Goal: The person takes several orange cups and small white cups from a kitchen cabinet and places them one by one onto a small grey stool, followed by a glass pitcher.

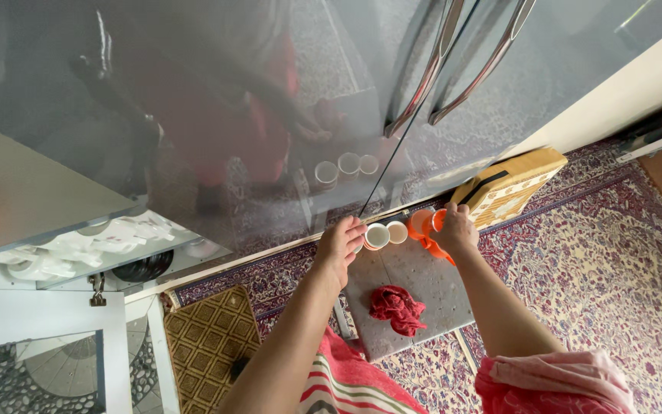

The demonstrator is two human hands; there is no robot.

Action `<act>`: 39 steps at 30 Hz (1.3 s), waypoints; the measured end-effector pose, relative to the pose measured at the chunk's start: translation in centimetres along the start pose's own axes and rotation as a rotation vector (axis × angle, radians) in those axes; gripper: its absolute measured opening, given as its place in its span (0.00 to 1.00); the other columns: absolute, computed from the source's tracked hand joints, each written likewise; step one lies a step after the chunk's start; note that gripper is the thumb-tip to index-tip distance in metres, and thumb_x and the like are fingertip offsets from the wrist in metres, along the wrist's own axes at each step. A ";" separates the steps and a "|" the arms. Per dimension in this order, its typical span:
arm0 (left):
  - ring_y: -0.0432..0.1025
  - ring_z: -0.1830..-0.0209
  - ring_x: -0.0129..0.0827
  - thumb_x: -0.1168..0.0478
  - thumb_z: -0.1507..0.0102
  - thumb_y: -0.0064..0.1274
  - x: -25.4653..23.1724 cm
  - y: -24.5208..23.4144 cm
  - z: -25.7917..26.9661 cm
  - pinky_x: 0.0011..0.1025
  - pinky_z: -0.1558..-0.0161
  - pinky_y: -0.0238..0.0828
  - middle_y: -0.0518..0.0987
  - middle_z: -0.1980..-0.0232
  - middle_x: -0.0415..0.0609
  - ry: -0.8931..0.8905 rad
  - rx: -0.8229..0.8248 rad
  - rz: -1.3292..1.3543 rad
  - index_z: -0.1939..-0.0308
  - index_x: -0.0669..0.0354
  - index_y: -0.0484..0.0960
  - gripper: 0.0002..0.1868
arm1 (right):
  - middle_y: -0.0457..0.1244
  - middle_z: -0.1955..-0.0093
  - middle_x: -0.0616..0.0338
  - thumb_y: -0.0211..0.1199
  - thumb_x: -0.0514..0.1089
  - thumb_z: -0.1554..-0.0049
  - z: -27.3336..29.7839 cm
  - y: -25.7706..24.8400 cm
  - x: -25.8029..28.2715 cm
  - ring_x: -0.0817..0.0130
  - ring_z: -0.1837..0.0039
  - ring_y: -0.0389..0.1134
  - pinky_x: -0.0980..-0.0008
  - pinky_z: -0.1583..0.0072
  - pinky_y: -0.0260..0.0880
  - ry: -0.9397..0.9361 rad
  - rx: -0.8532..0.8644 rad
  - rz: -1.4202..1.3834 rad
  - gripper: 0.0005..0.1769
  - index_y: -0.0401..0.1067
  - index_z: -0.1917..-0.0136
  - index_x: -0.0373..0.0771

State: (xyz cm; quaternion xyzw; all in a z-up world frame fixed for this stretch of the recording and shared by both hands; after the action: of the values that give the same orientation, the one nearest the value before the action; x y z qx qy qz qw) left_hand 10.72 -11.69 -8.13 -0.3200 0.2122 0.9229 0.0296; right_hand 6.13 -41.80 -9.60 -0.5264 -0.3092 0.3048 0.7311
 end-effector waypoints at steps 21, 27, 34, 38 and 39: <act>0.56 0.26 0.38 0.40 0.33 0.42 -4.7 -21.8 7.2 0.50 0.26 0.43 0.66 0.26 0.48 0.238 -0.500 0.428 0.27 0.50 0.66 0.33 | 0.64 0.43 0.52 0.59 0.38 0.42 27.5 -7.1 36.5 0.51 0.41 0.66 0.52 0.41 0.68 -1.365 -0.270 -0.414 0.14 0.69 0.42 0.39; 0.60 0.24 0.38 0.41 0.32 0.39 -7.5 -34.9 13.5 0.44 0.25 0.47 0.69 0.27 0.49 0.392 -0.575 0.666 0.27 0.51 0.67 0.33 | 0.63 0.41 0.51 0.61 0.38 0.42 35.5 -10.5 50.3 0.51 0.40 0.66 0.53 0.40 0.69 -1.535 -0.347 -0.516 0.16 0.68 0.39 0.38; 0.57 0.22 0.35 0.42 0.33 0.41 -11.7 -42.9 21.0 0.42 0.25 0.42 0.69 0.24 0.46 0.453 -0.532 0.732 0.27 0.48 0.68 0.32 | 0.60 0.34 0.50 0.64 0.49 0.41 39.5 -12.7 66.0 0.47 0.35 0.65 0.50 0.39 0.67 -1.452 -0.477 -0.452 0.26 0.64 0.33 0.39; 0.61 0.23 0.34 0.43 0.34 0.43 -12.9 -45.4 23.7 0.41 0.26 0.47 0.71 0.26 0.46 0.437 -0.582 0.705 0.29 0.51 0.71 0.32 | 0.52 0.22 0.50 0.69 0.56 0.46 37.8 -11.9 73.8 0.45 0.37 0.65 0.48 0.41 0.69 -1.309 -0.442 -0.277 0.44 0.54 0.24 0.39; 0.61 0.23 0.34 0.44 0.34 0.43 -13.0 -45.9 24.1 0.41 0.25 0.48 0.71 0.25 0.45 0.437 -0.574 0.708 0.29 0.51 0.70 0.32 | 0.52 0.22 0.50 0.69 0.56 0.46 37.5 -11.9 75.0 0.45 0.37 0.65 0.48 0.41 0.69 -1.310 -0.443 -0.276 0.44 0.54 0.24 0.39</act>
State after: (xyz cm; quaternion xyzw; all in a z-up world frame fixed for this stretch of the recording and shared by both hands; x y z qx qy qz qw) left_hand 15.82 40.92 -0.41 -0.4093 0.0465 0.8090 -0.4194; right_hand 25.26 34.75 21.17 -0.3268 -0.8044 0.3934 0.3022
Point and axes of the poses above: each hand's wrist, its own z-axis away from the middle knuckle, its own y-axis out of the palm, x = y × z, the point moved 7 cm from there along -z, towards the middle knuckle
